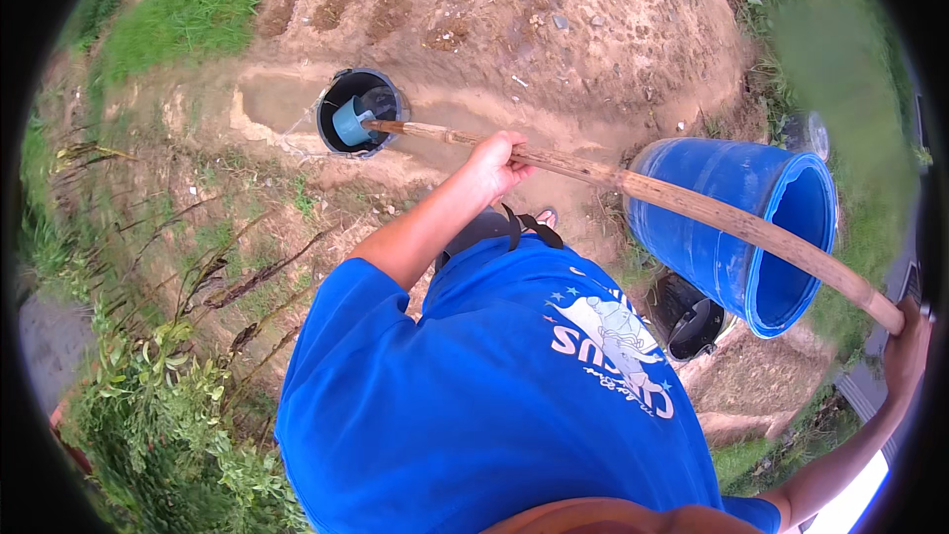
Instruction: The person uses a long-handled scoop to transfer water from a large blue barrel into several black buckets situated on the ground.
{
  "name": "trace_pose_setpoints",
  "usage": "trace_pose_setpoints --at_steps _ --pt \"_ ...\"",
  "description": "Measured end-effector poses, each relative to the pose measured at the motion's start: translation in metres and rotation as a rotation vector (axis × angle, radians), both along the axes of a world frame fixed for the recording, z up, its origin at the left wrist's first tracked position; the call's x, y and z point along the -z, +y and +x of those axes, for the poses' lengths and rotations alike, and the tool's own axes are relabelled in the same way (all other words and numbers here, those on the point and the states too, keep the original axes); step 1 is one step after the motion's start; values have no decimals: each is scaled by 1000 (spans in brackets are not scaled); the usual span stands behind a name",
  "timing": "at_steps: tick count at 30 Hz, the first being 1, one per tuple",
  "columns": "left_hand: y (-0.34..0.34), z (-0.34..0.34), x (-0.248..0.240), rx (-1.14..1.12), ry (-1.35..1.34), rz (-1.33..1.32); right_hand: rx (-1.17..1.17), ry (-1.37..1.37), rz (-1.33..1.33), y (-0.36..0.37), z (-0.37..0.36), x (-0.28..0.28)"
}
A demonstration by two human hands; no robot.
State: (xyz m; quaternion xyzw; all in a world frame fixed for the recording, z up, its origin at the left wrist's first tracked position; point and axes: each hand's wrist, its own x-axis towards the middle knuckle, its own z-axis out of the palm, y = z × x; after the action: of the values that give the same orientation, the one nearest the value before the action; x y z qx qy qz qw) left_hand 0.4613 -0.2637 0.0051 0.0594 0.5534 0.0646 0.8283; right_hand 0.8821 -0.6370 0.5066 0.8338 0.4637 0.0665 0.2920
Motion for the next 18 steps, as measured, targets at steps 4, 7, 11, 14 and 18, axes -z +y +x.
trace_pose_setpoints --at_steps 4,7,11,14,18 --pt "57 -12 78 23 301 196 -164 32 -17 131 -94 70" --pt "81 2 100 96 455 241 -41 108 -186 166 -85 74" --pt "83 19 98 98 546 292 -119 62 -111 166 -95 66" --pt "90 17 106 57 359 226 -99 -1 31 146 -109 47" --pt "61 8 77 -315 80 134 -292 -389 137 101 -118 26"
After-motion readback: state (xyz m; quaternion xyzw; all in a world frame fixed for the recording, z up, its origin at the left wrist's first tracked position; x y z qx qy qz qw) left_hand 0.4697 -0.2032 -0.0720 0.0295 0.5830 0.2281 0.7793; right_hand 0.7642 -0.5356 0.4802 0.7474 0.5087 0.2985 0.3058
